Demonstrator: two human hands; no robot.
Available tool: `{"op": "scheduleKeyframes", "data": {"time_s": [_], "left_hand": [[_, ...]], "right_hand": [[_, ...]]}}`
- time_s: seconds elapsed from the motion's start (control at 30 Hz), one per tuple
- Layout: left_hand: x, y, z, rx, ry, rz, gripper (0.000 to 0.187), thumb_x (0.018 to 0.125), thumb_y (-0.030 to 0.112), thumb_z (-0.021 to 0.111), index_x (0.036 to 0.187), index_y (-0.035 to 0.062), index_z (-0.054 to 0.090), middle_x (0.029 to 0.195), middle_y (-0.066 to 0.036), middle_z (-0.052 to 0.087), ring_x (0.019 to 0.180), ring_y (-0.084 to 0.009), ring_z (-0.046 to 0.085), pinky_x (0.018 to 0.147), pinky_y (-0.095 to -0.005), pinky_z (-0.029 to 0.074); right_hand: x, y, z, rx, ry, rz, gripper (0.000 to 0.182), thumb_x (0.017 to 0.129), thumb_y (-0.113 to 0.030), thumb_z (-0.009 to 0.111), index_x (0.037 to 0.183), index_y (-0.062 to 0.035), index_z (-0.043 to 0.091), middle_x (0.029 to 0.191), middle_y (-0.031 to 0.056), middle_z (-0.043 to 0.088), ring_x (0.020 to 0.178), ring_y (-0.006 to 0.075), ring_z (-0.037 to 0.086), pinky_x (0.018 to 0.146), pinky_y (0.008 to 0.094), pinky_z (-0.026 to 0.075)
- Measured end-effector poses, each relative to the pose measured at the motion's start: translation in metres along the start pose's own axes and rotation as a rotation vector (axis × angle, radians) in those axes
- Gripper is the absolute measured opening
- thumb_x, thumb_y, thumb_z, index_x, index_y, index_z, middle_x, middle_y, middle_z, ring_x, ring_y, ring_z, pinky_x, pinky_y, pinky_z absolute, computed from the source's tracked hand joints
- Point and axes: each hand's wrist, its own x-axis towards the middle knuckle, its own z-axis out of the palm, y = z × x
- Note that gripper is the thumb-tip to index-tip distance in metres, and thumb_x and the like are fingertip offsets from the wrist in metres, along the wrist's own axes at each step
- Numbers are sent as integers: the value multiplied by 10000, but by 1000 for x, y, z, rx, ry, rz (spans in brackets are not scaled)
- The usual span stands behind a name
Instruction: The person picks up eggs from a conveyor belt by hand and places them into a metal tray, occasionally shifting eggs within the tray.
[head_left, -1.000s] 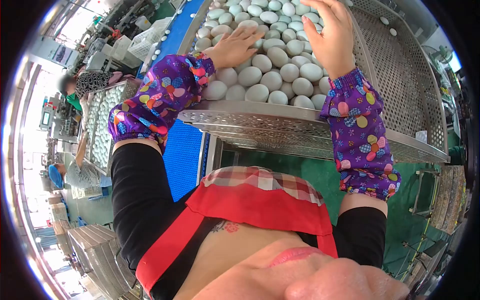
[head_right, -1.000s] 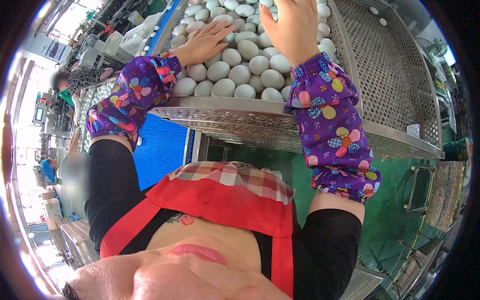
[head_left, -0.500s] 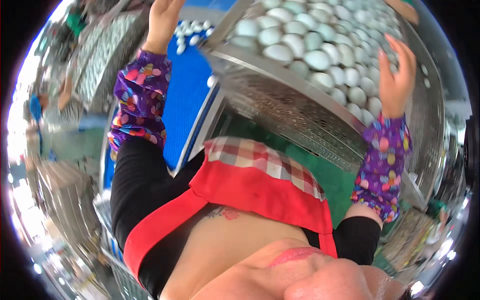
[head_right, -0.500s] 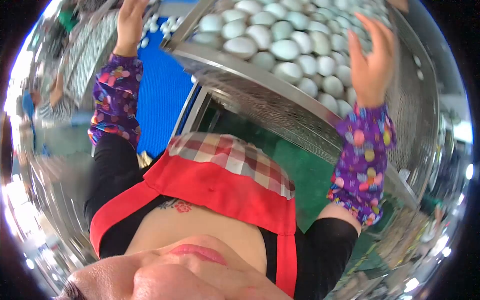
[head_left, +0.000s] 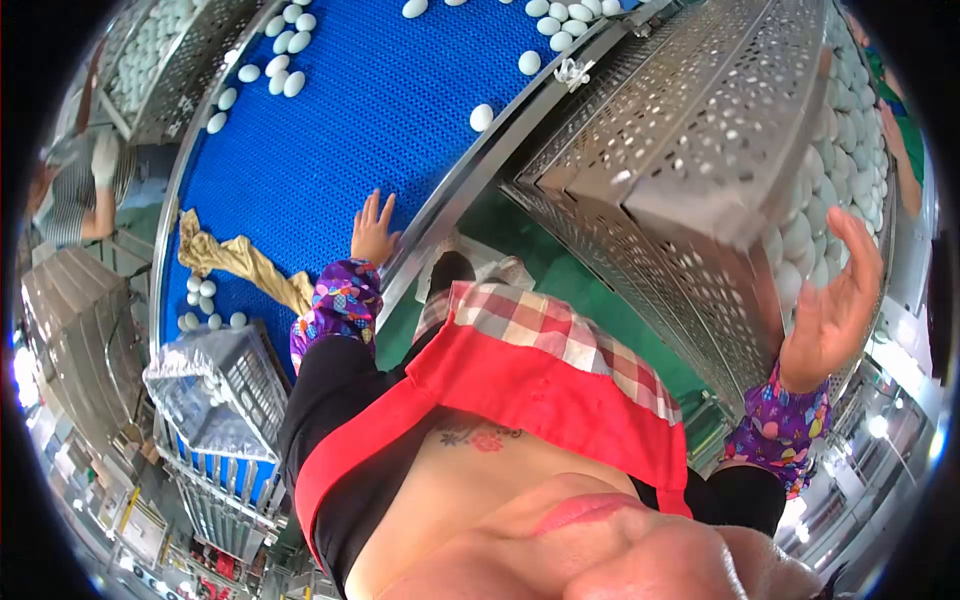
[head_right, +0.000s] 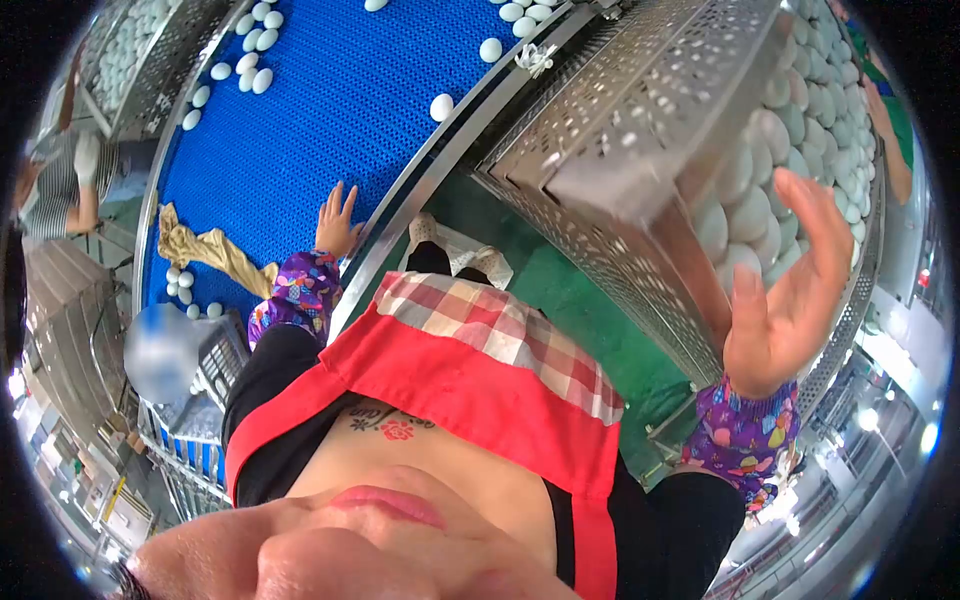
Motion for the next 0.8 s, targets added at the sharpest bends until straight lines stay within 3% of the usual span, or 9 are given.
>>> {"op": "scheduleKeyframes", "data": {"time_s": [0.17,0.27,0.53,0.63,0.67,0.8], "left_hand": [[128,84,-17,-164,225,302,761,735,184,694,1415,203,354,1497,-159,234,1376,-354,236,1074,-524,272],[209,130,-8,-73,238,454,726,759,199,682,1409,245,363,1506,-156,209,1380,-359,217,1063,-541,273],[366,187,-14,10,299,495,712,795,200,642,1425,288,321,1504,-49,246,1360,-328,258,1013,-599,317],[405,203,-18,-32,234,485,719,796,174,633,1428,295,311,1504,-47,252,1350,-326,274,995,-588,343],[414,208,-25,-4,268,511,787,763,122,638,1440,313,285,1509,-37,252,1341,-317,290,993,-571,351],[460,217,-22,193,205,650,923,689,43,645,1461,345,239,1514,-12,258,1358,-294,285,1028,-522,329]], "right_hand": [[9,-2,-16,-89,-32,4,544,873,-287,556,1264,71,436,1208,212,528,1175,308,484,1093,486,243],[17,10,-12,-50,132,121,532,858,-260,570,1249,76,441,1166,201,545,1138,293,507,1108,541,212],[33,35,-12,-163,54,162,518,820,-183,550,1283,18,436,1099,205,521,1009,278,512,1071,638,217],[31,37,-8,-131,108,161,528,801,-180,545,1285,3,438,1093,192,502,999,265,490,1069,632,223],[32,38,-9,-72,40,136,475,843,-137,491,1284,30,426,1204,205,483,1078,281,462,1102,566,225],[40,38,-1,-134,-16,180,462,851,-160,496,1281,-1,436,1107,174,501,1062,275,469,1085,575,242]]}}
